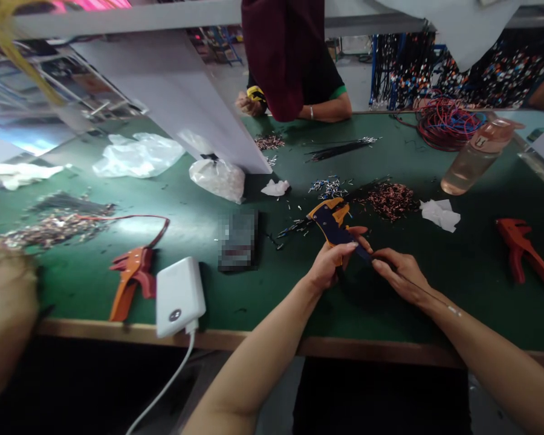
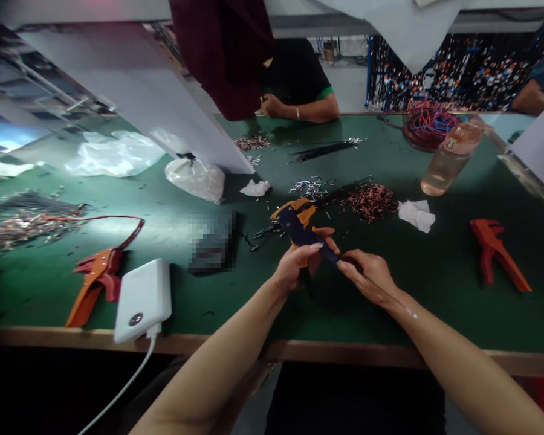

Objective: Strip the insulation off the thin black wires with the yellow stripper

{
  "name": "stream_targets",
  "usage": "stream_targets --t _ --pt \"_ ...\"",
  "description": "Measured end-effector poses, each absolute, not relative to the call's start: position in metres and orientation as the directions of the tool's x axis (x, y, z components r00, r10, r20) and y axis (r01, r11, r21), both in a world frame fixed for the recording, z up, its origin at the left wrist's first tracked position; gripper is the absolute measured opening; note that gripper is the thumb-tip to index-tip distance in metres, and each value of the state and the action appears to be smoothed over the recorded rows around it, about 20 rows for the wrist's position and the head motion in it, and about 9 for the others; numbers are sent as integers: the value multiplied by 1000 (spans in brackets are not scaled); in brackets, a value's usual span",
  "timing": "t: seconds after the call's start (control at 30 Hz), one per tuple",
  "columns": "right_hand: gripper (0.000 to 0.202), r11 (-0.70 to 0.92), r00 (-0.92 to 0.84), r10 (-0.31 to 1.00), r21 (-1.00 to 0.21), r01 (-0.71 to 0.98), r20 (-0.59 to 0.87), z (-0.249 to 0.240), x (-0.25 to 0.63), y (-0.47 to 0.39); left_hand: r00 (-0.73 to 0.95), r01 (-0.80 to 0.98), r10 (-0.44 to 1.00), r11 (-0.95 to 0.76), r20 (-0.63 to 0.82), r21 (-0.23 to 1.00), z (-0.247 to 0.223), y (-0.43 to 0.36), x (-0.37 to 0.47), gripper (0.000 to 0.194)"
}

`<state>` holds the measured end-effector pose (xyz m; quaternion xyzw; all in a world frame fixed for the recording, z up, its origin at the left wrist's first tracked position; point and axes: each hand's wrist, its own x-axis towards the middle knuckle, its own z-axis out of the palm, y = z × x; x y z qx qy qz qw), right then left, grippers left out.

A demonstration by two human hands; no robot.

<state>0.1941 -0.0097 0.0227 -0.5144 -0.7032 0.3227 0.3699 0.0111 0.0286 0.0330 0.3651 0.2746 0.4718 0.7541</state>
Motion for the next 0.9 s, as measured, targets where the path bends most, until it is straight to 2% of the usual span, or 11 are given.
stream_targets --t 0.13,0.27,0.37,0.57,0.73,0.9 --pt "31 132 -319 947 -950 284 36 23 188 -13 446 -469 894 278 -48 838 37 24 8 44" --pt "40 -27 -261 964 -994 104 -54 24 182 -13 507 -497 862 305 -14 813 40 21 7 64" --pt "47 -73 -219 973 -997 37 -80 24 180 -11 522 -517 853 315 1 796 38 20 10 75" --pt "42 -17 -156 988 -999 40 -23 16 180 -12 556 -470 830 357 -44 808 29 20 16 70" --pt "29 90 -203 978 -978 186 51 19 189 -10 484 -462 874 293 -39 837 33 22 13 61" --pt "26 171 -27 985 -960 221 169 28 203 -2 391 -506 920 201 16 839 34 27 6 53"
